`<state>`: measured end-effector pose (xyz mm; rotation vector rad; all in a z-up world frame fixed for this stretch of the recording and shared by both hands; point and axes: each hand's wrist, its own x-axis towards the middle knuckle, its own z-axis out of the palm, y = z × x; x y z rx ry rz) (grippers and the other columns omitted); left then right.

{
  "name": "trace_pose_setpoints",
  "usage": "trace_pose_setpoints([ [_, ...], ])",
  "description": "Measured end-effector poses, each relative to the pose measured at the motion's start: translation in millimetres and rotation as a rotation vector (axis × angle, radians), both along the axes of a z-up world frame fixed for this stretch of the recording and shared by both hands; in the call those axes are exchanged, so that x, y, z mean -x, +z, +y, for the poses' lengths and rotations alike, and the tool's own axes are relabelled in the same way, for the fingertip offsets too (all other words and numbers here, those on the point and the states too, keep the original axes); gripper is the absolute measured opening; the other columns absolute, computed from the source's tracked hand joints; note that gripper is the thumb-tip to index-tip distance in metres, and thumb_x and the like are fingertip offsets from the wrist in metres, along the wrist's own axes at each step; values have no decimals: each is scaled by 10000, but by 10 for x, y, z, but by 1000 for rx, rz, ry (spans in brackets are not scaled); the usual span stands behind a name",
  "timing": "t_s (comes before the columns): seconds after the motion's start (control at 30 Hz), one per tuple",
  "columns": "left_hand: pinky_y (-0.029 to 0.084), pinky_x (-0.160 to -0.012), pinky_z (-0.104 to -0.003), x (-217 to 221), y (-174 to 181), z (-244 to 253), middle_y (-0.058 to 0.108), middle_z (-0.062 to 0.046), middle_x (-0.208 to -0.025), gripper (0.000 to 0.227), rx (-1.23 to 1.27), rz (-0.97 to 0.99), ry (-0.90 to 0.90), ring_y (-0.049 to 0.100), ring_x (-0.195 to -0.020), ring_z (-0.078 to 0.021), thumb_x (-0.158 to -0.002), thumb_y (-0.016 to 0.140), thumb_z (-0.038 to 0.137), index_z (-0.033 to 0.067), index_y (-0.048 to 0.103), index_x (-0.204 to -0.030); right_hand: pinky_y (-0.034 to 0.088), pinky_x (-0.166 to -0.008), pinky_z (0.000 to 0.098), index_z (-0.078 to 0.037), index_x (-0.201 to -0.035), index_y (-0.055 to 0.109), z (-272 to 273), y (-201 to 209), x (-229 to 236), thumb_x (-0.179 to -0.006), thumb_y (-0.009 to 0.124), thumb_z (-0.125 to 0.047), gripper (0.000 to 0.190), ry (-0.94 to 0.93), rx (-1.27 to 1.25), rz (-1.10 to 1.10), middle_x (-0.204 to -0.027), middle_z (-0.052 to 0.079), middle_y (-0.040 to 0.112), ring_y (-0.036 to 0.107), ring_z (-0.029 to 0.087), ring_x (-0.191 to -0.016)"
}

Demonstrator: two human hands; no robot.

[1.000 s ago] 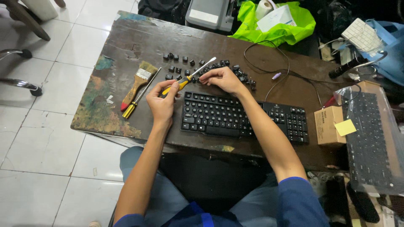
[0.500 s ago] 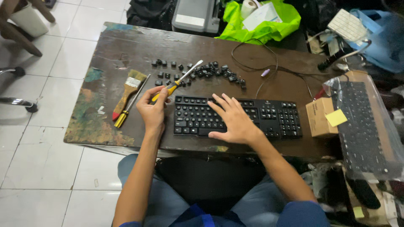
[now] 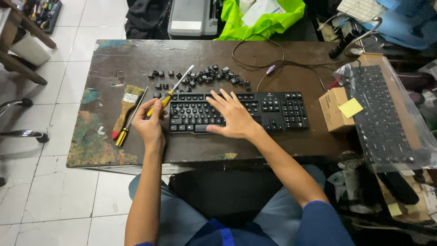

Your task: The person uses a screwdriver to press down and secure individual keycaps onto a black computer keyboard. They work systematically across the keyboard, picking up keycaps from a pile on the table and placing them into their respective slots.

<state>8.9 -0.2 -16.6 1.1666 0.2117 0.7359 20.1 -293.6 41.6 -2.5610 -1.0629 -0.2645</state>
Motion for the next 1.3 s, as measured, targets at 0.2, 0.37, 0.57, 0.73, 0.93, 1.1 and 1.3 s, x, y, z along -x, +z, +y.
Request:
trace_pose_setpoints([
  [0.2, 564, -560, -261, 106, 164, 7, 776, -191, -898, 223, -59, -11, -57, 736, -659, -187, -937, 916, 16, -42, 809, -1123, 597, -984, 456, -184, -1224, 819, -640, 241, -116, -1005, 764, -210, 227, -55, -394, 51, -1079, 42, 815, 783, 315, -1035],
  [0.37, 640, -718, -276, 152, 336, -22, 786, -149, -977, 362, -200, 45, -240, 754, -815, -146, -810, 1001, 0, 23, 853, -1139, 610, -900, 401, -233, -1073, 856, -944, 73, -24, -938, 826, -194, 143, -105, -356, 99, -971, 7, 811, 784, 257, -946],
  [0.57, 619, -784, -233, 290, 782, -217, 838, -74, -958, 353, -520, 169, -495, 750, -852, -117, -731, 1013, 100, 151, 893, -1059, 599, -933, 417, -224, -1096, 838, -821, 51, 58, -922, 856, -252, 177, -79, -291, 97, -1060, 10, 796, 748, 277, -1048],
  [0.73, 604, -769, -270, 311, 988, -80, 851, -72, -925, 263, -696, 114, -498, 757, -842, -124, -741, 975, 135, 162, 899, -992, 615, -910, 448, -183, -1091, 824, -661, 167, -12, -886, 864, -206, 210, -49, -217, 112, -1054, 56, 803, 761, 311, -1022],
  [0.93, 613, -803, -334, 349, 1070, -18, 844, -142, -928, 274, -778, 141, -511, 792, -876, -228, -720, 946, 88, 137, 899, -985, 623, -912, 440, -98, -1114, 829, -524, 325, -66, -929, 809, -117, 187, -40, 33, 175, -1066, 81, 816, 793, 311, -1008],
  [1.1, 613, -839, -340, 291, 961, -115, 852, -122, -928, 243, -788, 119, -546, 825, -949, -274, -725, 953, 166, 161, 896, -960, 653, -855, 465, -157, -1117, 795, -516, 133, -181, -925, 761, -222, 206, -34, 265, 90, -1039, 67, 794, 793, 320, -1001],
  [1.3, 591, -854, -279, 180, 692, -34, 849, -79, -917, 216, -690, 182, -566, 752, -908, -123, -756, 947, 205, 163, 898, -962, 663, -765, 448, -129, -1063, 784, -515, -109, -295, -887, 738, -166, 186, 13, 375, 4, -924, 82, 776, 796, 336, -895],
])
